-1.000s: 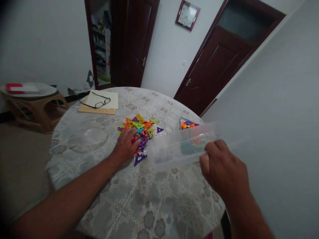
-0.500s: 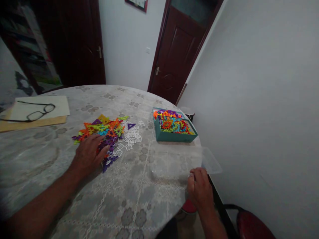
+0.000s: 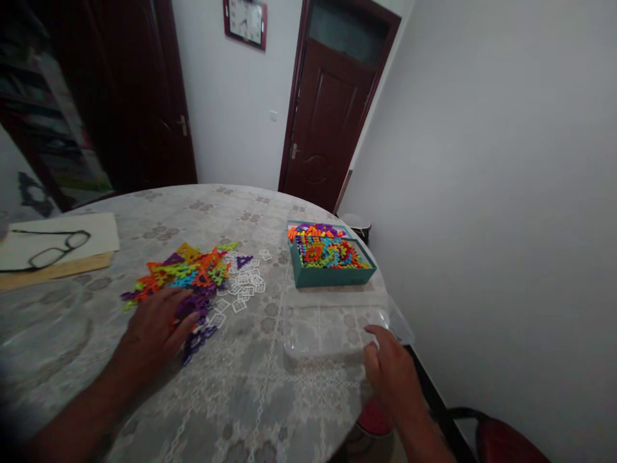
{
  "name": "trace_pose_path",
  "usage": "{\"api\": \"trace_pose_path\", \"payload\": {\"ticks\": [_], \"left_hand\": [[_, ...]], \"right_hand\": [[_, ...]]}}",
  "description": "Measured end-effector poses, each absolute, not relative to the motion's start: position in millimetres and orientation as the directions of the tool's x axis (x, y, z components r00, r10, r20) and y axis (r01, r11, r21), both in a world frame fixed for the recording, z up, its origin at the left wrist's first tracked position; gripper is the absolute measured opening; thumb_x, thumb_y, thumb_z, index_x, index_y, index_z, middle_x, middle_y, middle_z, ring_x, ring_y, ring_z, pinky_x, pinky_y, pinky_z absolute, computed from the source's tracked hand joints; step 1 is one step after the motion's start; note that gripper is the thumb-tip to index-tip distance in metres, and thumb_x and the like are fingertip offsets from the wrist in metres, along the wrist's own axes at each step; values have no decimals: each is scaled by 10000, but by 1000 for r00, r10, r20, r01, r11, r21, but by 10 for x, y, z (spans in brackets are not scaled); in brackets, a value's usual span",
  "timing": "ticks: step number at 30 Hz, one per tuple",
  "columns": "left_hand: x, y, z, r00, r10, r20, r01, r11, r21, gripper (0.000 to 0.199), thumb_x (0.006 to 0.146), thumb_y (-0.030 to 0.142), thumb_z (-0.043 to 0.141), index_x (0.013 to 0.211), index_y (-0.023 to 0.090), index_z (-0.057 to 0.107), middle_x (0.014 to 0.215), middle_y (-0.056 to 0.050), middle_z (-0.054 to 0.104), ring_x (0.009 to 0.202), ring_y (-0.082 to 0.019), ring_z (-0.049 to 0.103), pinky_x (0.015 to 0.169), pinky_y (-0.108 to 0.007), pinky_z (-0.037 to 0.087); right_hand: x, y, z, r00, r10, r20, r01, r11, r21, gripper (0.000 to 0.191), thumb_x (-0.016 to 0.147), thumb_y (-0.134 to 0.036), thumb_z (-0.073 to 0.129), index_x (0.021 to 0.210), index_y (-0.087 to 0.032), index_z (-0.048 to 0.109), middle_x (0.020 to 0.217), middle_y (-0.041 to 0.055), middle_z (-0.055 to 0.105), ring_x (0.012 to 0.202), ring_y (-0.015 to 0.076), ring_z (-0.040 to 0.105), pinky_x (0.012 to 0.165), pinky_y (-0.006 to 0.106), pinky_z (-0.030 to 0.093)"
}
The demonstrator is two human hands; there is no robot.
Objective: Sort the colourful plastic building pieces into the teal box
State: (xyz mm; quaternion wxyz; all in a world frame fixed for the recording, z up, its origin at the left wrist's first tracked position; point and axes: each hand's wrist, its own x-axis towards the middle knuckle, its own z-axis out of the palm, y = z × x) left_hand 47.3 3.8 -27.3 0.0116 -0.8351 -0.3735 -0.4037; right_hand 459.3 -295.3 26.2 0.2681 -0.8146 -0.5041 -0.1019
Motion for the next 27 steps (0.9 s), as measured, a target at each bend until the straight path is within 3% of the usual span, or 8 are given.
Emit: {"api": "trace_pose_path", "payload": {"ticks": [3, 5, 9, 12, 18, 22, 27], "left_hand": [[515, 6, -258, 445, 611, 655, 629, -734, 256, 428, 1022, 460, 575, 1413, 285, 583, 1426, -142, 616, 1364, -389, 566, 1178, -628, 465], [537, -4, -266, 485, 606, 630, 625, -745, 234, 430, 1025, 466, 575, 1413, 280, 596, 1428, -143, 630, 1365, -390, 568, 1181, -633, 457], [522, 12, -301, 499, 625, 600, 632, -736, 242, 415, 1022, 492, 577, 1374, 280, 639, 1423, -143, 649, 1356, -390, 578, 1171, -627, 461], [489, 7, -296, 470, 649, 598, 640, -718, 276, 401, 1012, 495, 586, 1341, 279, 662, 1413, -133, 657, 1348, -375, 586, 1172, -609, 465], [503, -128, -182, 514, 684, 517, 691, -688, 224, 468, 951, 447, 694, 1383, 270, 671, 1473, -126, 643, 1412, -376, 534, 1220, -604, 410], [498, -193, -87, 442, 768, 463, 785, -581, 215, 454, 971, 425, 685, 1391, 253, 680, 1494, -128, 629, 1436, -375, 504, 1238, -601, 377], [425, -133, -46, 324, 835, 445, 868, -450, 211, 447, 998, 448, 646, 1355, 187, 704, 1434, -175, 645, 1400, -391, 523, 1222, -586, 383]], "right_hand": [[4850, -2800, 580, 529, 740, 415, 844, -412, -342, 367, 994, -364, 447, 1143, -213, 746, 972, 106, 804, 796, 266, 767, 820, 396, 611], [5090, -2610, 721, 535, 707, 462, 845, -444, -299, 363, 985, -365, 463, 1150, -191, 736, 1024, 131, 797, 780, 268, 748, 829, 416, 605], [5455, -2164, 764, 293, 803, 519, 952, -296, -79, 341, 976, -315, 487, 1184, -158, 707, 1219, 193, 752, 1098, 321, 716, 1056, 499, 542], [5509, -1882, 684, 119, 873, 474, 991, -133, -4, 333, 999, -302, 502, 1234, -157, 687, 1304, 192, 718, 1262, 323, 652, 1142, 510, 495], [5499, -1511, 417, 93, 911, 401, 989, -132, 71, 325, 999, -305, 519, 1249, -166, 671, 1288, 201, 673, 1195, 330, 666, 1040, 495, 569], [5642, -1413, 226, 42, 873, 486, 993, -92, 80, 289, 997, -353, 511, 1145, -184, 693, 1212, 191, 661, 1138, 342, 673, 988, 500, 590], [5819, -1386, 86, 52, 840, 541, 990, -114, 82, 322, 1009, -413, 501, 1207, -202, 641, 1198, 175, 666, 1099, 340, 686, 929, 476, 597]]}}
